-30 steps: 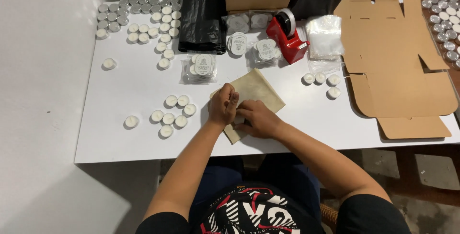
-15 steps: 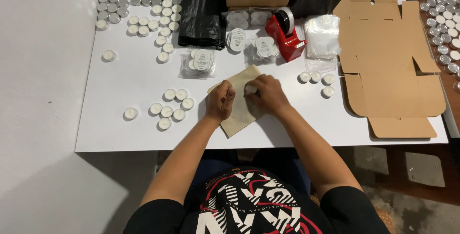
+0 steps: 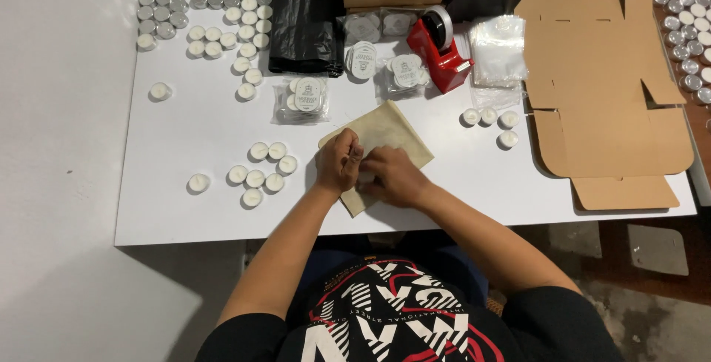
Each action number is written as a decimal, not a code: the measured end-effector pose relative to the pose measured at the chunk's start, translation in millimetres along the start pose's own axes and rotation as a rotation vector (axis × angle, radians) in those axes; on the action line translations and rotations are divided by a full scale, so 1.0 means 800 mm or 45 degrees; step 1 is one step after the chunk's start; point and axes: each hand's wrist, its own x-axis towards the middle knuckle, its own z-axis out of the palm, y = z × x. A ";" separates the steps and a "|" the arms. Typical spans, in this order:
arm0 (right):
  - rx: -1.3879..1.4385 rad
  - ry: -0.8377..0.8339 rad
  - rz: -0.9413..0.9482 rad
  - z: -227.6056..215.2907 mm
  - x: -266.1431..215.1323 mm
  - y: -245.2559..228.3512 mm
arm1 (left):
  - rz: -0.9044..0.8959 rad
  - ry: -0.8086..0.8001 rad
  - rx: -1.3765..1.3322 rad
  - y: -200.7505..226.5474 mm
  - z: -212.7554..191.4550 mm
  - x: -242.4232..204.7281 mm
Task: Polishing the bottom of tea light candles by rubbing them against a cloth on a table.
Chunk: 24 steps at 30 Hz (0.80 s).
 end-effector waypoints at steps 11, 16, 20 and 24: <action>-0.093 0.113 0.093 -0.011 0.000 0.012 | 0.032 -0.002 0.040 -0.004 0.004 0.002; -0.160 0.107 0.096 -0.028 0.015 0.052 | 0.047 0.004 0.036 -0.005 0.006 0.000; -0.133 0.116 0.107 0.002 0.012 0.049 | 0.061 0.001 0.047 -0.005 0.004 0.000; -0.105 0.000 -0.037 -0.001 0.000 0.018 | 0.094 -0.003 0.058 -0.015 0.010 0.001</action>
